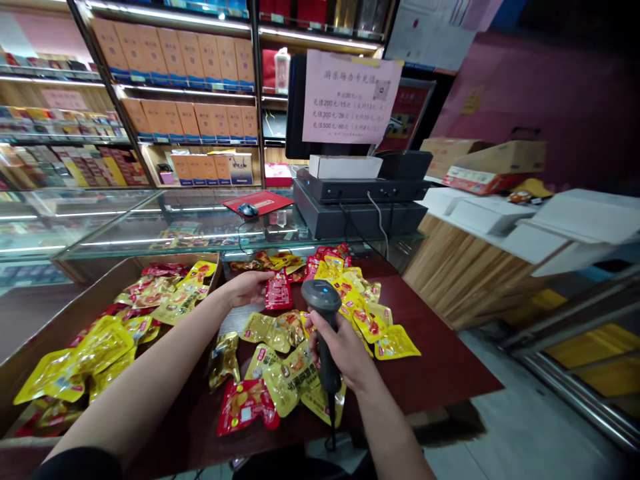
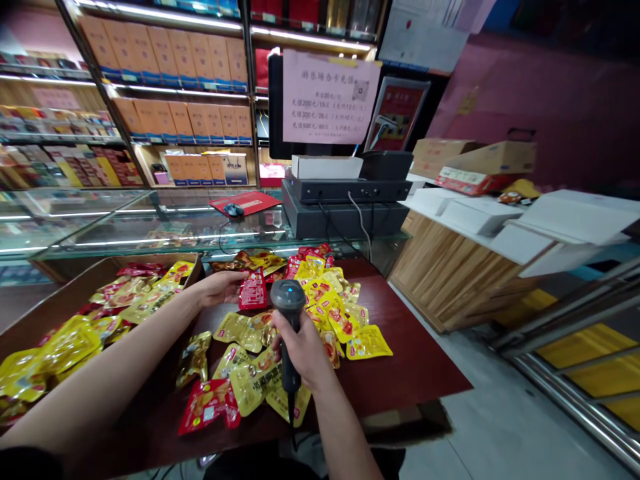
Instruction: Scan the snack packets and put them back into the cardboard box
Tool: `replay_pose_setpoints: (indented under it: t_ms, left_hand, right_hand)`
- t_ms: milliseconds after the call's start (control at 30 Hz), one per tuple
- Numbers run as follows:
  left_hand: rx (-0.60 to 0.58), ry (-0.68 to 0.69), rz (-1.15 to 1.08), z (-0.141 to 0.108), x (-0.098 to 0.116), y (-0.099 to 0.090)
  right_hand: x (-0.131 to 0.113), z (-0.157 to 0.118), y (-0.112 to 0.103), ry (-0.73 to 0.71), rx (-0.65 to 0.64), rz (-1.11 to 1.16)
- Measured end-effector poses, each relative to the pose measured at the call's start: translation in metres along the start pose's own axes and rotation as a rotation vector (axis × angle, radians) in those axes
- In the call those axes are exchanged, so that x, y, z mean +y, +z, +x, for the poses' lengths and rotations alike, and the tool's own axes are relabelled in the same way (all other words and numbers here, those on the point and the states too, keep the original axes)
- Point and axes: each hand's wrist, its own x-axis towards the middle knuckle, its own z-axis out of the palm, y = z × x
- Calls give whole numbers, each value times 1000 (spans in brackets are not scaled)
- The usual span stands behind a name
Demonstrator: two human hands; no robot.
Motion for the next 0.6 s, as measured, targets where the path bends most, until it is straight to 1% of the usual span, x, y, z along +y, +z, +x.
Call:
replay_pose_setpoints:
  t_ms: [67,133,267,367,600]
  left_hand:
    - [-91,35,19,-2,-4,4]
    - [-126,91,83,-3,-7,9]
    - [-131,146,89,-5,-12,22]
    - [-102,170,60,-6,-14,30]
    - [-61,187,56,-9,-15,37]
  right_hand:
    - [-1,-1,1,-2,10,-7]
    - [-1,-2,1,-3,14,-28]
    - [4,2,3,-19,-8,-79]
    - [7,6,5,-37,-14,-90]
    - [0,6,16,-22,7,-78]
